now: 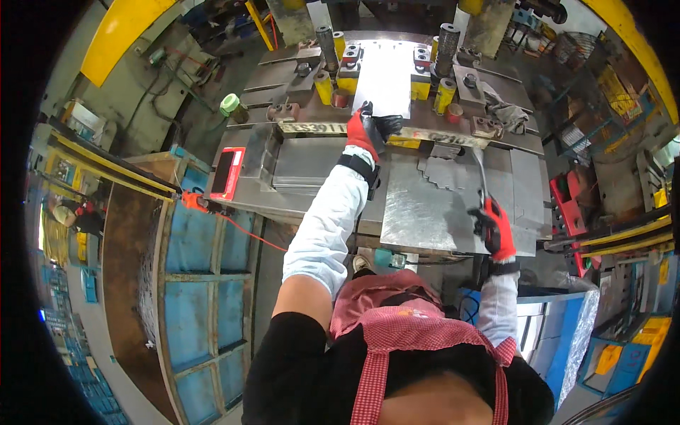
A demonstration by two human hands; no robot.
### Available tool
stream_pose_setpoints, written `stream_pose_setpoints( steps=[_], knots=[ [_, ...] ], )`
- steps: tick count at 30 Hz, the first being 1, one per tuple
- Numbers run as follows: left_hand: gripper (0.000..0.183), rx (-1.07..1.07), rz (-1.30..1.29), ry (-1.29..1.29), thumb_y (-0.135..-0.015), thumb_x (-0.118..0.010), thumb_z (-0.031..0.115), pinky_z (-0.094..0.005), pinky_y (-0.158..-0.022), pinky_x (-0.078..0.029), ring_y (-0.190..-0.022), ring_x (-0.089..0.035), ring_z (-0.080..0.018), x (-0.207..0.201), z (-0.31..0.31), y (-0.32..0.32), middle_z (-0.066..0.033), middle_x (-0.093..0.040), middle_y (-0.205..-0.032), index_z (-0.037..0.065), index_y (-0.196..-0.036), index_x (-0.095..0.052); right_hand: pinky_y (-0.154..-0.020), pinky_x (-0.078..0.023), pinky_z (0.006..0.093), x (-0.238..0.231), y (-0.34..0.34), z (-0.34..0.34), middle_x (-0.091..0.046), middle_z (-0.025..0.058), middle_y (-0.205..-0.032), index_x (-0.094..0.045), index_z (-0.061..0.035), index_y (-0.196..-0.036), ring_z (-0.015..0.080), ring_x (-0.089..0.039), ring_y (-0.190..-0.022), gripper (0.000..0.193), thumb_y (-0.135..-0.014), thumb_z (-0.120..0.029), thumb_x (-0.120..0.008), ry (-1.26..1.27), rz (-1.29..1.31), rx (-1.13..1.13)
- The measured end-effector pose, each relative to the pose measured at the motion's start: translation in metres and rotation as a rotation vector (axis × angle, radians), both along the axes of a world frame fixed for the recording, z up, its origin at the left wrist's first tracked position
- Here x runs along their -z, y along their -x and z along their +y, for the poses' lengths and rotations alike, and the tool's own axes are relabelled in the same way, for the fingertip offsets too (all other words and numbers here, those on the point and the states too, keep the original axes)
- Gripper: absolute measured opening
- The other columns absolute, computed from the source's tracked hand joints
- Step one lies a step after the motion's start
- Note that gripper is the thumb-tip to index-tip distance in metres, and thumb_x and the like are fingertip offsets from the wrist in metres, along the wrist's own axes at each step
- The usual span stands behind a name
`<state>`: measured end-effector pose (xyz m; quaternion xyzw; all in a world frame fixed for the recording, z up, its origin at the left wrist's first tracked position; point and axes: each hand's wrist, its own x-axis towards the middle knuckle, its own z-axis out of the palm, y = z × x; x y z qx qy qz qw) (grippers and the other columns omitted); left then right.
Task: Operating a press machine to stamp or cut metal plates, including positioning the plates and using an air blower.
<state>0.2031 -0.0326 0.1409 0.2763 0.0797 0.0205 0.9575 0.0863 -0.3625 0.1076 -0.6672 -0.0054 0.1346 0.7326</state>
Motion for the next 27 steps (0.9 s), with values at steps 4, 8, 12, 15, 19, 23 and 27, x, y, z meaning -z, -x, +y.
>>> stream_pose_setpoints(
  steps=[4,8,12,15,19,23,27],
  knots=[
    [0.035,-0.039,0.016,-0.043,-0.087,-0.044,0.027,-0.0368,-0.059,-0.055,-0.068,-0.062,-0.0298,0.002,-0.003,-0.004,-0.0168,-0.061,-0.089,0.001,-0.111,-0.047,-0.043,-0.036,0.0224,0.078,0.021,-0.051,-0.055,0.0039,-0.071,-0.048,-0.0107,-0.095,0.0088,-0.042,-0.046,0.018,-0.08,-0.018,-0.054,-0.007,0.132,0.234],
    [0.034,-0.069,-0.001,-0.079,-0.088,-0.042,0.025,-0.0364,-0.063,-0.055,-0.076,-0.062,-0.0284,-0.004,-0.003,-0.001,-0.0147,-0.06,-0.095,0.002,-0.113,-0.046,-0.043,-0.036,0.0246,0.096,0.024,-0.049,-0.05,0.0032,-0.066,-0.047,-0.0099,-0.097,0.0117,-0.043,-0.047,0.02,-0.079,-0.012,-0.054,-0.266,0.219,0.143],
    [0.033,-0.078,0.014,-0.092,-0.087,-0.043,0.024,-0.0369,-0.064,-0.054,-0.077,-0.062,-0.028,-0.005,-0.004,-0.003,-0.0147,-0.059,-0.097,0.003,-0.113,-0.047,-0.049,-0.043,0.0293,0.106,0.024,-0.051,-0.052,0.0059,-0.068,-0.045,-0.0071,-0.095,0.0169,-0.051,-0.054,0.019,-0.079,-0.008,-0.053,-0.296,0.26,0.158],
    [0.035,-0.135,0.029,-0.105,-0.088,-0.04,0.029,-0.0423,-0.065,-0.053,-0.07,-0.061,-0.0337,-0.011,-0.007,0.001,-0.0222,-0.059,-0.089,0.001,-0.108,-0.046,-0.048,-0.044,0.0301,0.1,0.02,-0.049,-0.055,0.0104,-0.07,-0.035,-0.0038,-0.115,0.0183,-0.052,-0.051,0.043,-0.076,-0.003,-0.053,-0.209,0.32,0.243],
    [0.035,-0.132,0.057,-0.047,-0.087,-0.042,0.028,-0.0405,-0.065,-0.053,-0.071,-0.062,-0.0315,-0.006,-0.008,-0.006,-0.0189,-0.06,-0.091,0.0,-0.107,-0.049,-0.046,-0.044,0.0299,0.121,0.017,-0.061,-0.054,0.0086,-0.067,-0.04,-0.0035,-0.105,0.0175,-0.051,-0.049,0.033,-0.075,-0.003,-0.053,-0.257,0.282,0.176],
    [0.034,-0.144,-0.015,-0.036,-0.086,-0.044,0.027,-0.04,-0.064,-0.054,-0.07,-0.062,-0.0309,0.004,-0.001,-0.013,-0.017,-0.061,-0.091,0.0,-0.107,-0.049,-0.044,-0.041,0.0289,0.119,0.015,-0.059,-0.051,0.007,-0.062,-0.042,-0.0046,-0.095,0.0163,-0.049,-0.047,0.023,-0.075,-0.004,-0.053,-0.25,0.284,0.145],
    [0.033,-0.123,-0.014,-0.107,-0.086,-0.045,0.025,-0.0408,-0.063,-0.054,-0.07,-0.062,-0.0307,0.016,0.01,-0.019,-0.0165,-0.061,-0.091,0.001,-0.109,-0.048,-0.041,-0.035,0.0278,0.108,0.018,-0.053,-0.046,0.0053,-0.057,-0.042,-0.006,-0.086,0.0151,-0.044,-0.044,0.017,-0.074,-0.005,-0.053,-0.25,0.286,0.168]
  ],
)
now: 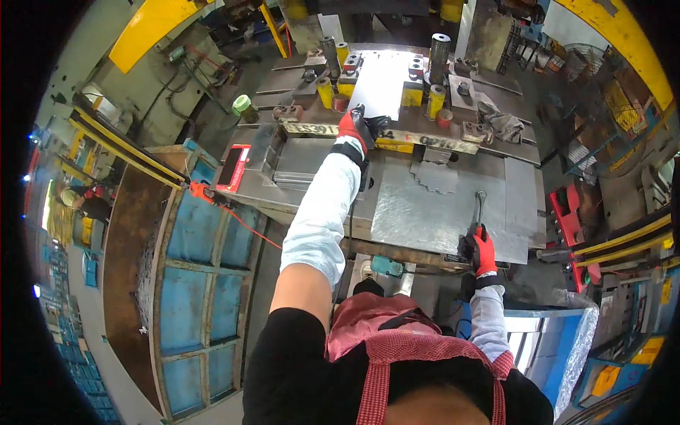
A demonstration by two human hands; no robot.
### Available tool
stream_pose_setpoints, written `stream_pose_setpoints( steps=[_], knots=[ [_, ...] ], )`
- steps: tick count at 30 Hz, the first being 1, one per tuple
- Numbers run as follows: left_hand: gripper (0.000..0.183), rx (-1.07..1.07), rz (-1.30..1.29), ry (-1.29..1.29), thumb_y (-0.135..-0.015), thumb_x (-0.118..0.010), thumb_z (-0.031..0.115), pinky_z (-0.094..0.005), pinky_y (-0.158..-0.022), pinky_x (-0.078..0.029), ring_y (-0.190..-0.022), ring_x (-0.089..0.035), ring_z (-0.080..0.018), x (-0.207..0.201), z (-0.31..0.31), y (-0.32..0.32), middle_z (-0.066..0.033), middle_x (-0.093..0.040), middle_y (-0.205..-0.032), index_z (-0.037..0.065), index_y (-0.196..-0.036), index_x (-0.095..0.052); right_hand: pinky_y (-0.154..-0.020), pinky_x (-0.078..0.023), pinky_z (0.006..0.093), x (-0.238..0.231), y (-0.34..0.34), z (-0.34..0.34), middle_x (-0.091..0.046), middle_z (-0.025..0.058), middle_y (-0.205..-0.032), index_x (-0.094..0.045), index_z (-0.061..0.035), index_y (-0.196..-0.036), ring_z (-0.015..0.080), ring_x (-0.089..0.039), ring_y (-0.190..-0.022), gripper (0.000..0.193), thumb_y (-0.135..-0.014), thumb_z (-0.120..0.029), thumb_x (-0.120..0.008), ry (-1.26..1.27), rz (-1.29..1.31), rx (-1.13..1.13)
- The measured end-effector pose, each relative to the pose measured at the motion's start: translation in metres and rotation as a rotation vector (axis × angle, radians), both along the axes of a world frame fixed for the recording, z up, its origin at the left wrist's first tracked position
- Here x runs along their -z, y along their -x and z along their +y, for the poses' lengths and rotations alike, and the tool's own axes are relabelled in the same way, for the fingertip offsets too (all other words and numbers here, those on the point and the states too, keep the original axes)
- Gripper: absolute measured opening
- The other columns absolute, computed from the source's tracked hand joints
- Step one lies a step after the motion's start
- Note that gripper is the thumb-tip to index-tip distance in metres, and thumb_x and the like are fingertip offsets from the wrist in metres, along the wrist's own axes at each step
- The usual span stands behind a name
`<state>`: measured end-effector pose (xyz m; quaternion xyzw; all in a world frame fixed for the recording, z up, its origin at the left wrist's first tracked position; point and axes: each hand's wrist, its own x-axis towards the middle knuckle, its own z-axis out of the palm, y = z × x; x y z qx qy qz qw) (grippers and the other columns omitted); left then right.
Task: Operating a press machine to stamp or cut metal plates, including positioning the plates and using an air blower.
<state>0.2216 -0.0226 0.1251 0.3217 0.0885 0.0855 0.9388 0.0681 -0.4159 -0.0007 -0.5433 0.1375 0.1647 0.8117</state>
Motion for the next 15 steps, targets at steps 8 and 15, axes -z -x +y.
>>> stream_pose_setpoints(
  steps=[8,15],
  knots=[
    [0.036,-0.009,0.01,0.069,-0.085,-0.045,0.025,-0.0427,-0.061,-0.054,-0.07,-0.062,-0.0333,-0.011,-0.011,0.004,-0.0189,-0.06,-0.092,0.001,-0.112,-0.045,-0.04,-0.032,0.0273,0.007,-0.003,-0.005,-0.044,0.0054,-0.058,-0.037,-0.0069,-0.091,0.0139,-0.041,-0.043,0.021,-0.076,-0.003,-0.051,-0.155,-0.007,-0.054],
    [0.035,0.005,0.022,0.081,-0.086,-0.044,0.025,-0.0423,-0.064,-0.054,-0.069,-0.062,-0.0339,-0.004,-0.002,0.002,-0.0189,-0.061,-0.091,-0.001,-0.109,-0.047,-0.039,-0.032,0.0272,-0.003,0.001,0.002,-0.043,0.0043,-0.057,-0.037,-0.0085,-0.093,0.0133,-0.041,-0.043,0.023,-0.076,-0.001,-0.051,-0.107,0.014,-0.005]
  ],
)
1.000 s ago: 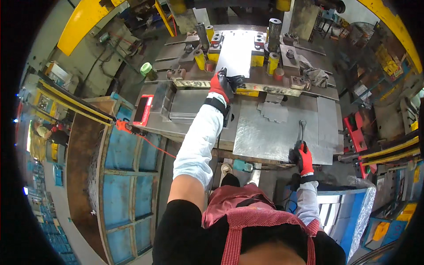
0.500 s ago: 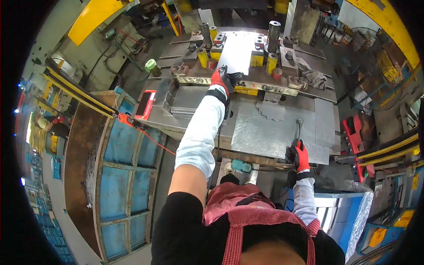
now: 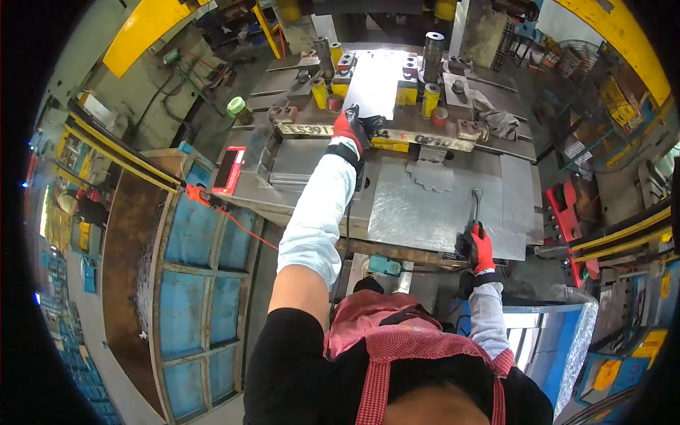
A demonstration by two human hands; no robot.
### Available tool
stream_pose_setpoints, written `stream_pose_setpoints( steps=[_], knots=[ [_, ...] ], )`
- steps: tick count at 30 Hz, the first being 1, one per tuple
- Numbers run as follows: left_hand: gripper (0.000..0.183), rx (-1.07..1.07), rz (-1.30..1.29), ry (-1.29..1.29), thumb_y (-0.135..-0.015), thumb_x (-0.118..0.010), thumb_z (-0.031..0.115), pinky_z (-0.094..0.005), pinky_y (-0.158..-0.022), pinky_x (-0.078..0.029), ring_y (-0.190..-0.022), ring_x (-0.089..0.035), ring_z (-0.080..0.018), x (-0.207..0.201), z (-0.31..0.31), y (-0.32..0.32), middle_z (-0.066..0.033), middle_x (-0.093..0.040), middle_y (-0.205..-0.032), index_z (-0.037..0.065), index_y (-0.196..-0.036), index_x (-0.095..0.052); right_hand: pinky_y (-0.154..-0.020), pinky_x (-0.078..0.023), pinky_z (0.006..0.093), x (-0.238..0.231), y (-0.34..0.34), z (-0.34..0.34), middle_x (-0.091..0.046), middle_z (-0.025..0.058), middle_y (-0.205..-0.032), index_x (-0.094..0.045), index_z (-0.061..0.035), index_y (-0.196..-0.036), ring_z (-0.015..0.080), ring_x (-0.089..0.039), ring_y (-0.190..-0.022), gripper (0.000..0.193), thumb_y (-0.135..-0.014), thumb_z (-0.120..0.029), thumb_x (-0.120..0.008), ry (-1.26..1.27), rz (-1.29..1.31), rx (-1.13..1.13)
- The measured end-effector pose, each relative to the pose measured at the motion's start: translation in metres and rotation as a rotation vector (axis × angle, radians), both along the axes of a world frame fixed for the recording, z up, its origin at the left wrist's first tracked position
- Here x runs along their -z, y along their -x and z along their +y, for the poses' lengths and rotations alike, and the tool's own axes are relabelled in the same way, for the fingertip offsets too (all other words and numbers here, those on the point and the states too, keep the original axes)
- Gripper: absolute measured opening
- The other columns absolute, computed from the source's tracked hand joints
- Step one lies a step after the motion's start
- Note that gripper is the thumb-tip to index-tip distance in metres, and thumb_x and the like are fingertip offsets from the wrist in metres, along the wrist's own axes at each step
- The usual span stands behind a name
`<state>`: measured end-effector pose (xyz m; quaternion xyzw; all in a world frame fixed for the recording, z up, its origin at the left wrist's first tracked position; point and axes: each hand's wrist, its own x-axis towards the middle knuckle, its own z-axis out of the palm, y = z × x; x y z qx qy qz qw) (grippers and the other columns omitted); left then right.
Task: Operating a press machine to stamp or cut metal plates, including positioning the plates and using an air blower.
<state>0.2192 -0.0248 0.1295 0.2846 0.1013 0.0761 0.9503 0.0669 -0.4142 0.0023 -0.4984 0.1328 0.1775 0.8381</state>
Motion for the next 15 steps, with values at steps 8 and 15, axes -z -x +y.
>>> stream_pose_setpoints(
  steps=[8,15],
  knots=[
    [0.036,-0.022,-0.045,-0.075,-0.086,-0.044,0.026,-0.0423,-0.064,-0.054,-0.069,-0.062,-0.0337,-0.005,-0.006,0.003,-0.0199,-0.061,-0.091,-0.002,-0.11,-0.046,-0.041,-0.037,0.0287,0.006,-0.002,-0.001,-0.047,0.0062,-0.06,-0.038,-0.0072,-0.094,0.0151,-0.044,-0.044,0.023,-0.076,-0.001,-0.051,0.129,0.015,0.07],
    [0.034,0.01,-0.04,-0.083,-0.088,-0.041,0.027,-0.0394,-0.061,-0.054,-0.071,-0.062,-0.0301,0.007,-0.002,-0.003,-0.0169,-0.06,-0.094,0.003,-0.11,-0.048,-0.041,-0.037,0.0284,0.011,-0.002,-0.004,-0.048,0.0069,-0.061,-0.04,-0.0081,-0.09,0.0158,-0.044,-0.044,0.018,-0.076,-0.003,-0.052,0.001,-0.012,0.007]
  ],
)
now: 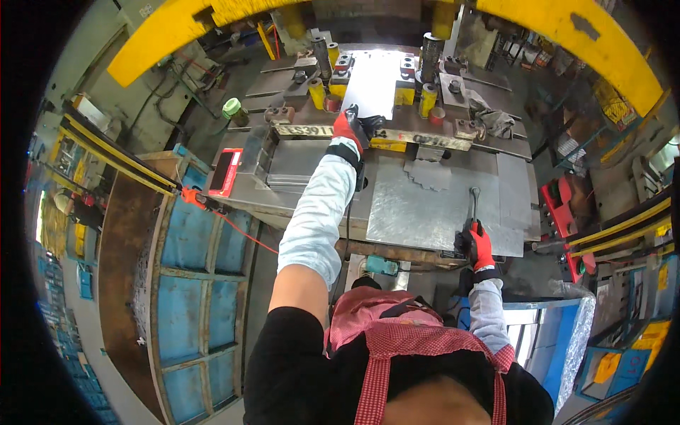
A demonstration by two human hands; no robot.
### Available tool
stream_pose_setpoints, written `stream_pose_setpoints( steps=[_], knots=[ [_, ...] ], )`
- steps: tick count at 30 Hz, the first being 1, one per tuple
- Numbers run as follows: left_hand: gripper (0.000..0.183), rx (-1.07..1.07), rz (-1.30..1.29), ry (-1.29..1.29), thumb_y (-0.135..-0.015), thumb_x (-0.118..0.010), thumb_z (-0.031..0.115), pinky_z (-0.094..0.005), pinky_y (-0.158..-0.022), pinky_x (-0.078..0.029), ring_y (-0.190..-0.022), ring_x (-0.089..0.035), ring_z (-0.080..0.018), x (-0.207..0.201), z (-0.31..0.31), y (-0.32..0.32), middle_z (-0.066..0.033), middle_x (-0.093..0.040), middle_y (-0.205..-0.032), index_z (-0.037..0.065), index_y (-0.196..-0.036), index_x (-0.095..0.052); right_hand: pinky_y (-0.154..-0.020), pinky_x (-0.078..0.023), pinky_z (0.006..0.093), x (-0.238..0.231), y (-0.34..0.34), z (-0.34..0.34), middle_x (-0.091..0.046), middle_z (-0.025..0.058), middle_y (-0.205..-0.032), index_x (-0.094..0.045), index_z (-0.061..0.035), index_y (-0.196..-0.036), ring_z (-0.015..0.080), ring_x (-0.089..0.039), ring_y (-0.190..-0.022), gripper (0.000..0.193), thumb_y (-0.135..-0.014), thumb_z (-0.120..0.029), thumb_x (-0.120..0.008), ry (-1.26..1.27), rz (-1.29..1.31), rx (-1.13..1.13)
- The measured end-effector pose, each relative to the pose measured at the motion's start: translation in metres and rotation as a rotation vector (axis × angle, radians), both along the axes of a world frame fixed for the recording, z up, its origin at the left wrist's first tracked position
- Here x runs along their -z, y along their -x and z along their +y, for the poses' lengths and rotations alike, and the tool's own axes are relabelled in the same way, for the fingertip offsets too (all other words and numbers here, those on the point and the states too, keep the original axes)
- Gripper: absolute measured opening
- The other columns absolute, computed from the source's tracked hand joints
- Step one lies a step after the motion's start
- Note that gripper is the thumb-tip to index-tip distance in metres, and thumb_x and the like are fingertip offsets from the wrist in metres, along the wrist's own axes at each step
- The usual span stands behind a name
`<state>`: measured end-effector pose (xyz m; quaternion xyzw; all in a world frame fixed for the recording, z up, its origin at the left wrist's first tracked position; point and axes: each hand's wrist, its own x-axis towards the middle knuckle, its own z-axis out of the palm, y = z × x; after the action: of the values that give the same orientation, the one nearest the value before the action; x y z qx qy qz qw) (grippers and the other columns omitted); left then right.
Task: Operating a press machine to stamp or cut metal plates, including positioning the plates and using an air blower.
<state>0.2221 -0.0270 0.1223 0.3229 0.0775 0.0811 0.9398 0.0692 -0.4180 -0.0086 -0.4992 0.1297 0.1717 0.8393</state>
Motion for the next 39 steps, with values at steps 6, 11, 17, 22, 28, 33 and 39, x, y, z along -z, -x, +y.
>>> stream_pose_setpoints(
  steps=[6,11,17,22,28,33,39],
  knots=[
    [0.036,-0.03,-0.152,-0.329,-0.088,-0.038,0.029,-0.0373,-0.062,-0.053,-0.07,-0.063,-0.0301,0.016,0.011,-0.005,-0.0181,-0.062,-0.088,0.0,-0.107,-0.049,-0.043,-0.033,0.0271,0.004,0.0,-0.001,-0.042,0.0043,-0.06,-0.04,-0.0121,-0.083,0.0142,-0.039,-0.047,0.014,-0.078,-0.005,-0.051,-0.019,-0.017,-0.054],
    [0.033,-0.092,-0.363,-1.328,-0.089,-0.035,0.026,-0.0378,-0.063,-0.054,-0.076,-0.062,-0.0298,0.001,0.0,0.005,-0.0172,-0.061,-0.094,0.002,-0.105,-0.051,-0.041,-0.032,0.0265,-0.006,0.002,-0.002,-0.041,0.0035,-0.059,-0.039,-0.0124,-0.08,0.0137,-0.038,-0.045,0.013,-0.079,-0.005,-0.05,-0.081,-0.019,-0.046],
    [0.028,-0.047,-0.085,-0.259,-0.086,-0.044,0.021,-0.0316,-0.07,-0.052,-0.079,-0.062,-0.0217,0.018,0.014,-0.006,-0.0095,-0.061,-0.096,0.005,-0.106,-0.054,-0.039,-0.033,0.0274,0.001,-0.001,0.004,-0.04,0.0026,-0.055,-0.037,-0.0114,-0.082,0.014,-0.04,-0.041,0.017,-0.076,-0.004,-0.051,-0.066,0.002,-0.059],
    [0.031,-0.008,0.052,-0.002,-0.087,-0.042,0.03,-0.0384,-0.06,-0.05,-0.07,-0.061,-0.0276,-0.017,-0.032,0.004,-0.0161,-0.061,-0.093,0.002,-0.097,-0.053,-0.041,-0.037,0.0286,-0.006,0.005,-0.009,-0.049,0.0064,-0.063,-0.04,-0.0102,-0.091,0.0156,-0.044,-0.045,0.02,-0.077,-0.003,-0.052,0.075,-0.008,0.062],
    [0.032,-0.059,-0.081,-0.004,-0.085,-0.048,0.026,-0.0354,-0.066,-0.051,-0.071,-0.061,-0.0243,0.005,-0.018,-0.009,-0.0121,-0.061,-0.09,0.0,-0.103,-0.052,-0.054,-0.047,0.0339,0.005,0.014,-0.01,-0.054,0.0087,-0.077,-0.042,-0.0076,-0.103,0.0207,-0.055,-0.062,0.028,-0.078,-0.007,-0.054,0.09,-0.008,0.058],
    [0.033,0.122,-0.036,0.073,-0.089,-0.041,0.023,-0.0436,-0.078,-0.051,-0.096,-0.056,-0.0309,-0.005,-0.001,0.004,-0.0141,-0.056,-0.107,0.006,-0.117,-0.046,-0.056,-0.047,0.0328,-0.017,0.014,0.0,-0.051,0.0038,-0.079,-0.044,-0.0073,-0.112,0.017,-0.053,-0.066,0.038,-0.076,-0.013,-0.057,0.142,0.051,0.029],
    [0.035,0.139,-0.082,0.001,-0.089,-0.04,0.023,-0.0335,-0.061,-0.053,-0.076,-0.061,-0.0258,-0.013,-0.008,0.013,-0.0137,-0.058,-0.099,0.002,-0.116,-0.043,-0.058,-0.048,0.0305,-0.14,-0.002,0.076,-0.052,0.0021,-0.084,-0.035,-0.0059,-0.126,0.0134,-0.053,-0.072,0.056,-0.077,-0.016,-0.059,0.369,-0.361,0.108]
  ],
)
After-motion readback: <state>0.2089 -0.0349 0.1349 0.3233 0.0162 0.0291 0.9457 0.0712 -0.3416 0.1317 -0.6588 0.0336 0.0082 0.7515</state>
